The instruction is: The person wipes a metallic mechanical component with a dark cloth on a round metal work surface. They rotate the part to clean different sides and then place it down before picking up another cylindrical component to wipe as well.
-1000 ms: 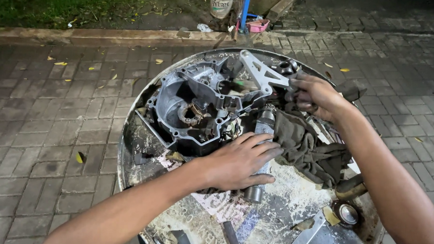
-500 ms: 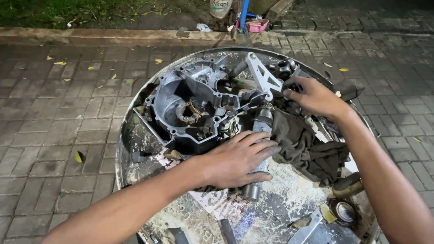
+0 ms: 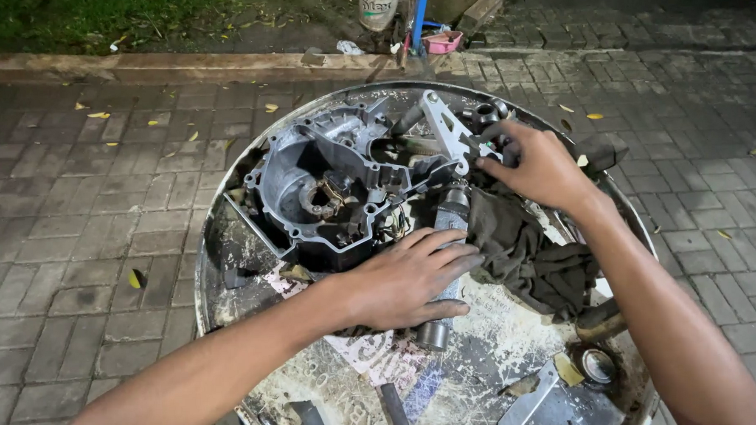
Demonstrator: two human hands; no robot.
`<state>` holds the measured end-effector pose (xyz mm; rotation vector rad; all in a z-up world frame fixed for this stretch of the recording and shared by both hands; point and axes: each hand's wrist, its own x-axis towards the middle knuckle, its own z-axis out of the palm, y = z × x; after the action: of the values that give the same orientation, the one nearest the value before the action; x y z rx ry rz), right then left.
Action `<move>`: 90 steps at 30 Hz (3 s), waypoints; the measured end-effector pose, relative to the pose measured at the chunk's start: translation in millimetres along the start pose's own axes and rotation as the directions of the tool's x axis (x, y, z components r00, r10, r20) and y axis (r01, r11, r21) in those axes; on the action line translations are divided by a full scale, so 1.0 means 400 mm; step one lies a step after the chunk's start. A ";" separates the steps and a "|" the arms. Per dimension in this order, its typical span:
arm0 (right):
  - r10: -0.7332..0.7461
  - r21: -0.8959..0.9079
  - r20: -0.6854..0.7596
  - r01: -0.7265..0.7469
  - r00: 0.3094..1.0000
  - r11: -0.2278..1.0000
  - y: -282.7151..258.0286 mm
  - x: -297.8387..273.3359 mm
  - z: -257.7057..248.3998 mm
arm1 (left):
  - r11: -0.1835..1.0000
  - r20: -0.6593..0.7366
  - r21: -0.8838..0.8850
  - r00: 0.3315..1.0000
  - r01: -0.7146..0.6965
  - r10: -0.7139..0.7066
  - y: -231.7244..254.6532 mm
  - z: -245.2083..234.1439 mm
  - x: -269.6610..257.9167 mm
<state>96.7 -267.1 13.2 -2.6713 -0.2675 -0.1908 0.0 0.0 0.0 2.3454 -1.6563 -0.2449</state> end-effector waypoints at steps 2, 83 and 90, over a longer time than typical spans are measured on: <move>0.000 -0.037 -0.015 0.000 1.000 0.999 0.026 0.000 0.006 | 1.000 -0.001 0.002 1.000 -0.007 0.007 0.000 0.003 0.001; -0.408 0.940 0.340 -0.314 0.847 0.132 -0.117 -0.210 0.038 | 0.669 -0.859 -0.483 0.454 -0.565 -0.237 -0.016 0.052 0.059; -0.393 0.944 0.330 -0.290 0.858 0.159 -0.131 -0.213 0.037 | 0.692 -0.879 -0.447 0.423 -0.566 -0.221 -0.009 0.048 0.044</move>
<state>3.9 -227.6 7.2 -1.2229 -0.4526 0.5672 3.7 -17.8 -19.3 1.1991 -0.9389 0.3568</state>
